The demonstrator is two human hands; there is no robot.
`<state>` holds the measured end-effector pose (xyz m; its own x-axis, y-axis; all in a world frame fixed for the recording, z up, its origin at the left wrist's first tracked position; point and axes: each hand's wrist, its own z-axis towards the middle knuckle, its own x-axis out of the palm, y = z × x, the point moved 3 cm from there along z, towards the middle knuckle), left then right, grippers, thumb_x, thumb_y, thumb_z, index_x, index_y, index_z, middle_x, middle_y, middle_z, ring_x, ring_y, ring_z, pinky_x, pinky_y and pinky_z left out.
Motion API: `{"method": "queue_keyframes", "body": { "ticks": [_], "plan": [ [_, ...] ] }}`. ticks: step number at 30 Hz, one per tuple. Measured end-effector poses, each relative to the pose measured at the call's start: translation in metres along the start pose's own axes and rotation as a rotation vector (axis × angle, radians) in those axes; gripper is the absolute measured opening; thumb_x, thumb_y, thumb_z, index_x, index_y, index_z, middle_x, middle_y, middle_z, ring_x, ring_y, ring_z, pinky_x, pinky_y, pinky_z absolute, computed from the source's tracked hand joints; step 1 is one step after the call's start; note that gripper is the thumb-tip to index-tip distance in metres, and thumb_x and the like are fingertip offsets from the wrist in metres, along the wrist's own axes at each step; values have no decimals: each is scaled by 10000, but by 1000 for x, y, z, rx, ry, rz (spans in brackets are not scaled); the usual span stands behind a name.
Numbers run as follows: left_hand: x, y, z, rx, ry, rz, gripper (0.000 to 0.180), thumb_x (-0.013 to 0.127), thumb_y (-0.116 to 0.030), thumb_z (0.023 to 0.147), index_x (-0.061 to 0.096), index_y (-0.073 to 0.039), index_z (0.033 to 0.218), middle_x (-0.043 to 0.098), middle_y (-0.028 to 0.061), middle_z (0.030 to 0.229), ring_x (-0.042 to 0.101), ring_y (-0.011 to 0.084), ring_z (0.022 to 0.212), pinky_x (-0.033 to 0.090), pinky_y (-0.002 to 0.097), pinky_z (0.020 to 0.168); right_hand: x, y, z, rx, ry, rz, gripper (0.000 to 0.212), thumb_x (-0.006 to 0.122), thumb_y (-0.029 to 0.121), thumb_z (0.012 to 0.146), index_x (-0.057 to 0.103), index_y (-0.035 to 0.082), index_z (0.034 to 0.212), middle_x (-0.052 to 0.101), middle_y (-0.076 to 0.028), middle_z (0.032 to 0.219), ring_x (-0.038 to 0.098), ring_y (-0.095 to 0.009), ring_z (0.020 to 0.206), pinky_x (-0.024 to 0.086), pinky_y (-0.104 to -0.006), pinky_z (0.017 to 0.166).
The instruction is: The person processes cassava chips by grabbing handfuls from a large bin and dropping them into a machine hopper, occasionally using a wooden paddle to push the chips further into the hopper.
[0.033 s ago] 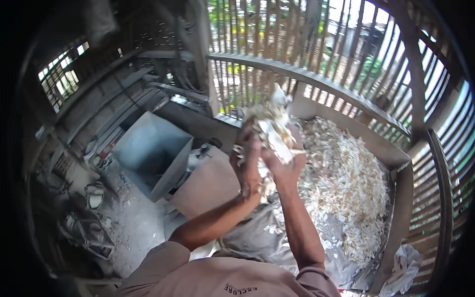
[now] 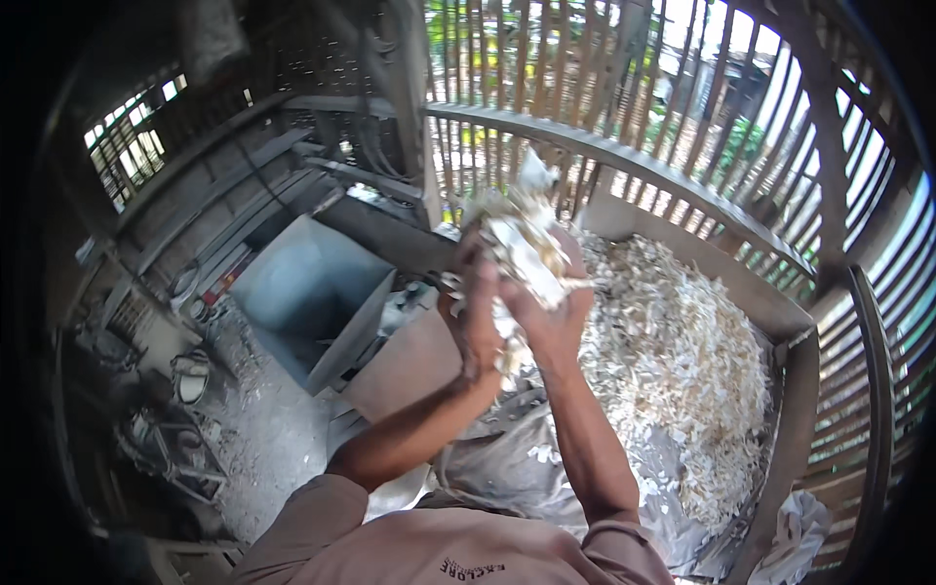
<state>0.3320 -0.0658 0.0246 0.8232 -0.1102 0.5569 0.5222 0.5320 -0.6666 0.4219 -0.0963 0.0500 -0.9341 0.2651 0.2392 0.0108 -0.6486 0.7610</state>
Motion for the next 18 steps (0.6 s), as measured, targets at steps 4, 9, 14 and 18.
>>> {"method": "queue_keyframes", "body": {
  "ticks": [4, 9, 14, 18],
  "plan": [
    [-74, -78, 86, 159, -173, 215, 374, 573, -309, 922, 609, -33, 1171, 612, 76, 1156, 577, 169, 1054, 445, 330, 920, 140, -7, 32, 35, 285, 335, 659, 769, 136, 768, 469, -49, 1325, 625, -148, 1205, 597, -187, 1087, 467, -321, 951],
    [-157, -122, 126, 0, -318, 82, 365, 606, -323, 899, 603, -57, 1148, 640, 41, 1032, 602, 144, 955, 426, 282, 907, 250, -54, 18, 186, 375, 497, 439, 672, 46, 836, 552, -38, 1249, 655, -85, 1129, 608, -130, 996, 477, -283, 882],
    [-217, -118, 124, -275, -559, 456, 529, 731, -340, 834, 561, 17, 1185, 633, 79, 1026, 580, 170, 976, 432, 282, 895, 275, -104, 0, 274, 425, 354, 262, 683, 61, 809, 661, -13, 1059, 693, -62, 983, 618, -108, 901, 491, -270, 794],
    [-244, -112, 133, -273, -349, 506, 404, 784, -283, 817, 621, 22, 1025, 660, 73, 966, 599, 127, 876, 462, 253, 796, 277, -120, -3, 213, 423, 168, 221, 700, 89, 788, 678, 0, 989, 693, -82, 918, 618, -127, 829, 494, -294, 760]
  ]
}}
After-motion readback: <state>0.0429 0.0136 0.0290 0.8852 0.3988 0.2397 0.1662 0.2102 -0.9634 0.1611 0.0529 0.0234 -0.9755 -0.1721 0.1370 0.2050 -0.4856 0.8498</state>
